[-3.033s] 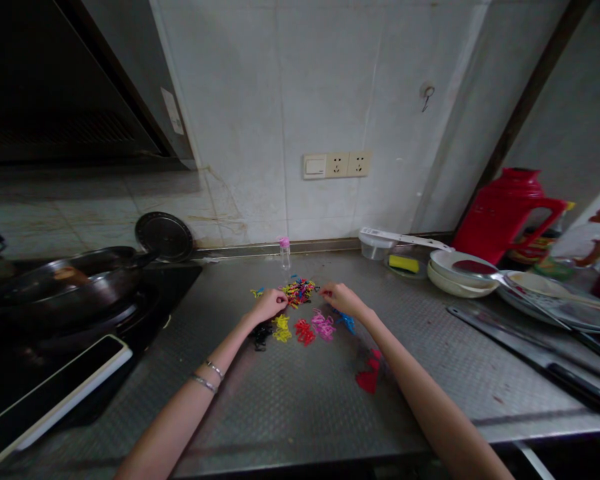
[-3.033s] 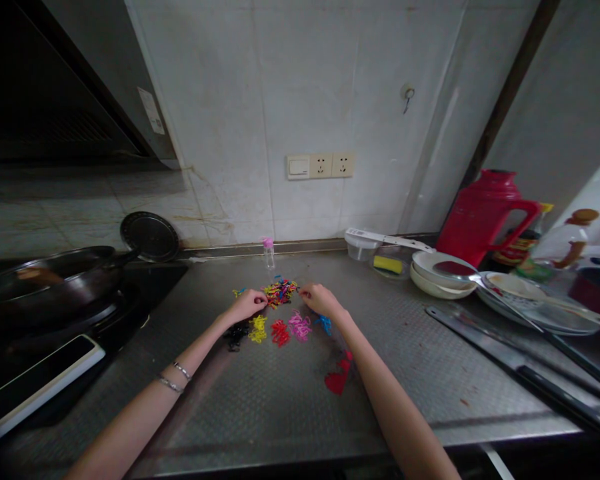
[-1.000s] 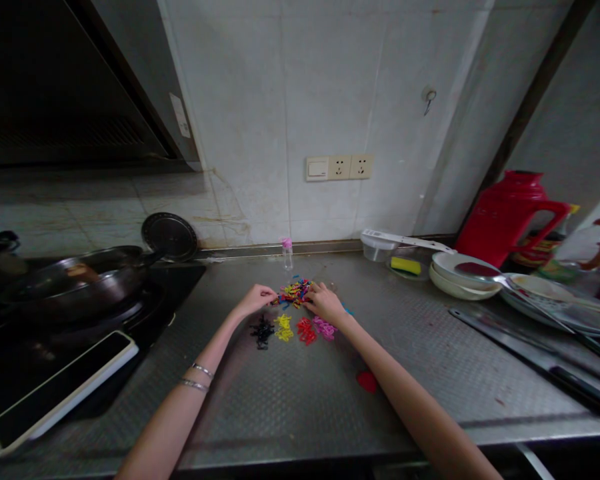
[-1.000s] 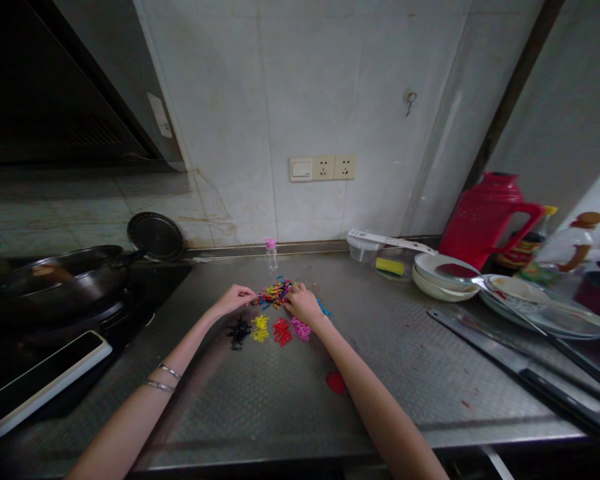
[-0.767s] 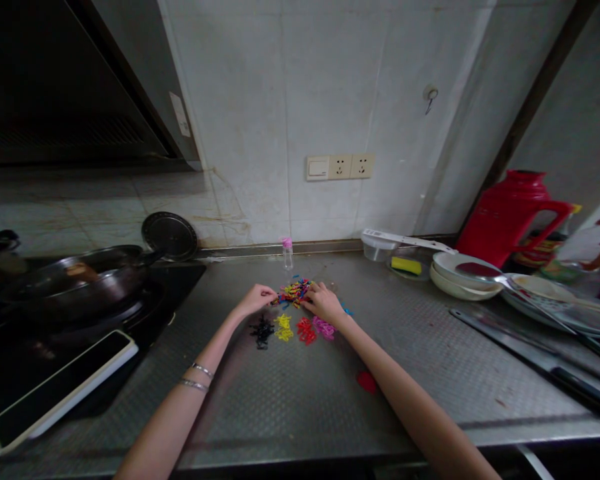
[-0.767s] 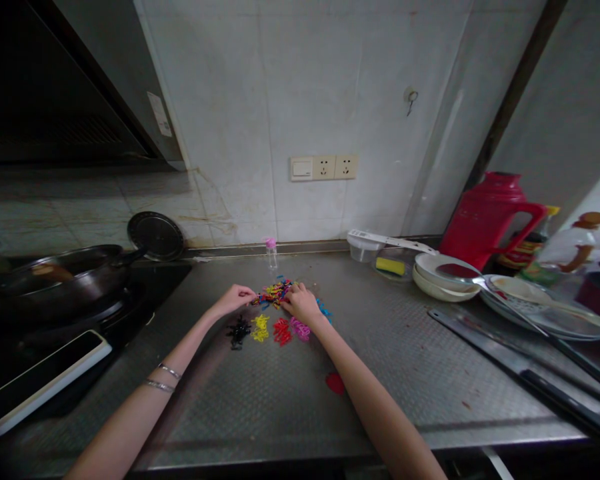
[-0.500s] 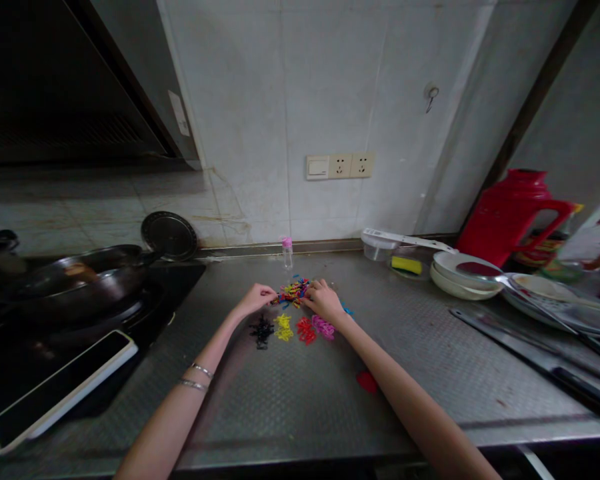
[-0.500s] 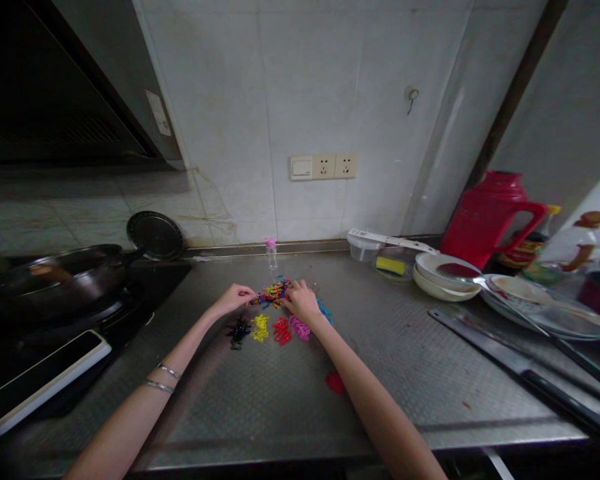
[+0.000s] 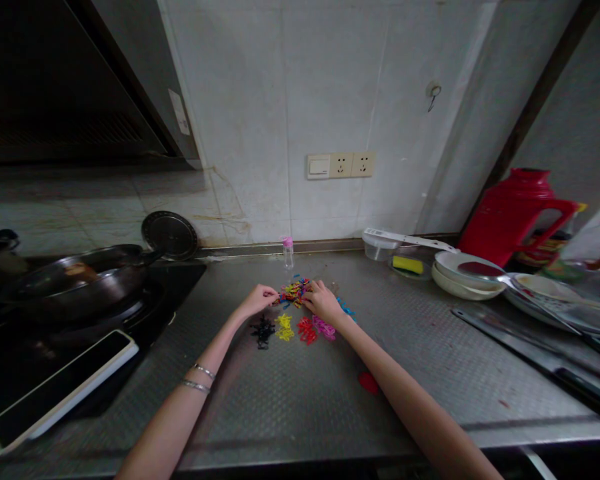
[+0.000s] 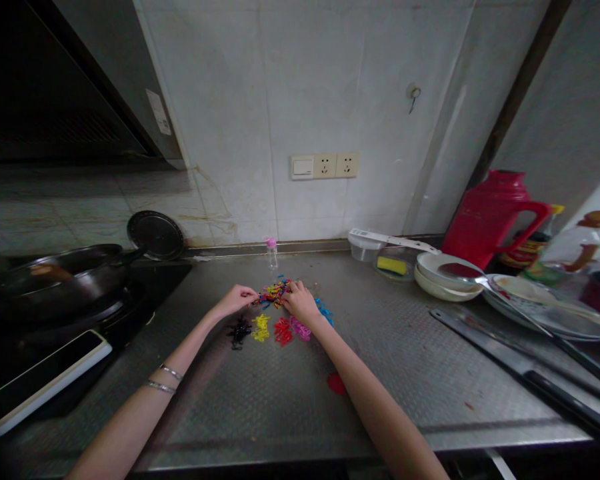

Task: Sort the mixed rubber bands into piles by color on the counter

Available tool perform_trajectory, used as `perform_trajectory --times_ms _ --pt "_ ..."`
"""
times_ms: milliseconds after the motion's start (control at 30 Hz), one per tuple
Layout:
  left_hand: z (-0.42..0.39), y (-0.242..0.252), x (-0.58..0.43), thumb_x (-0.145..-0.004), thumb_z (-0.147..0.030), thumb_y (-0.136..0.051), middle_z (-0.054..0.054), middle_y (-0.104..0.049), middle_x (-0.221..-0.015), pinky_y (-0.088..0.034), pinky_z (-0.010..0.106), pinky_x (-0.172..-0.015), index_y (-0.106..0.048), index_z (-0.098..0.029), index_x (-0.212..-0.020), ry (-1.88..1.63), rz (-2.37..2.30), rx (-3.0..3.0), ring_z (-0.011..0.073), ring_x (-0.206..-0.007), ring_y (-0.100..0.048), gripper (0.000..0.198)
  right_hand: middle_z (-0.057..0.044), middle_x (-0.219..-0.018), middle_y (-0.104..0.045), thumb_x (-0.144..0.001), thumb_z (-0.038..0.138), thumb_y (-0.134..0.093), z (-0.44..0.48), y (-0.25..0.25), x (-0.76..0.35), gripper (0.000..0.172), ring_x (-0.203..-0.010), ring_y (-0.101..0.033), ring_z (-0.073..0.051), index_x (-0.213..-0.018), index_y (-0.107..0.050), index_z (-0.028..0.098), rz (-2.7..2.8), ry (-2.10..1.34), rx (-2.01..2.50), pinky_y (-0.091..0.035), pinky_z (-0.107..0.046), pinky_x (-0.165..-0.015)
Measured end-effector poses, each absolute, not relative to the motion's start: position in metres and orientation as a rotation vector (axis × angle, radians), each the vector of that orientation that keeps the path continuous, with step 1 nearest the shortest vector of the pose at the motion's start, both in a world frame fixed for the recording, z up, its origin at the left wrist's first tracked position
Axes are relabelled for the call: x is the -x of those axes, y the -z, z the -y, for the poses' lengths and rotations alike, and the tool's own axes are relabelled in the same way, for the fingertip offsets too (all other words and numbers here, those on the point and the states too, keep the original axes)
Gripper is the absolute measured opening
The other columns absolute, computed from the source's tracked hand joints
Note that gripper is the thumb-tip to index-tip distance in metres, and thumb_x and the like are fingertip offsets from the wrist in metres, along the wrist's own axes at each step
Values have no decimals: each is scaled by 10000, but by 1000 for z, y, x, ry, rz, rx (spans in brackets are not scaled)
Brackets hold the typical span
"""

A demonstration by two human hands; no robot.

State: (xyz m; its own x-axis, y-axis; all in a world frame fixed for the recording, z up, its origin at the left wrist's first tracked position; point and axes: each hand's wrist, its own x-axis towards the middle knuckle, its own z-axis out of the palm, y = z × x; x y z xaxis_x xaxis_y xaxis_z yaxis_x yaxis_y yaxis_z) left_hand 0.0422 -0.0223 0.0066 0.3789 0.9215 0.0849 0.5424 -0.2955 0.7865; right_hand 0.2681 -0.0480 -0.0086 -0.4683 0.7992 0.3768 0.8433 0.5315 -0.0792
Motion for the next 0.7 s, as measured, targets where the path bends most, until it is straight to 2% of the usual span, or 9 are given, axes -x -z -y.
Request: perform_trajectory --times_ms 267,700 --pt "23 -3 -48 -694 -375 -513 37 -600 -568 -328 206 -492 -668 -69 -779 -663 -1278 -1975 113 -519 -496 353 -65 -1042 -518 -840 290 -453 48 1 -282 219 -986 -406 -178 -893 -652 216 2330 57 1292 -360 -284 -849" --pt "28 5 -58 -706 -315 -484 57 -639 -662 -372 216 -552 -668 -76 -793 -660 -1242 -2080 130 -583 -525 314 -41 -887 -624 -785 229 -501 47 -11 -312 196 -867 -531 -138 -758 -691 190 2459 -276 1123 -359 -257 -835"
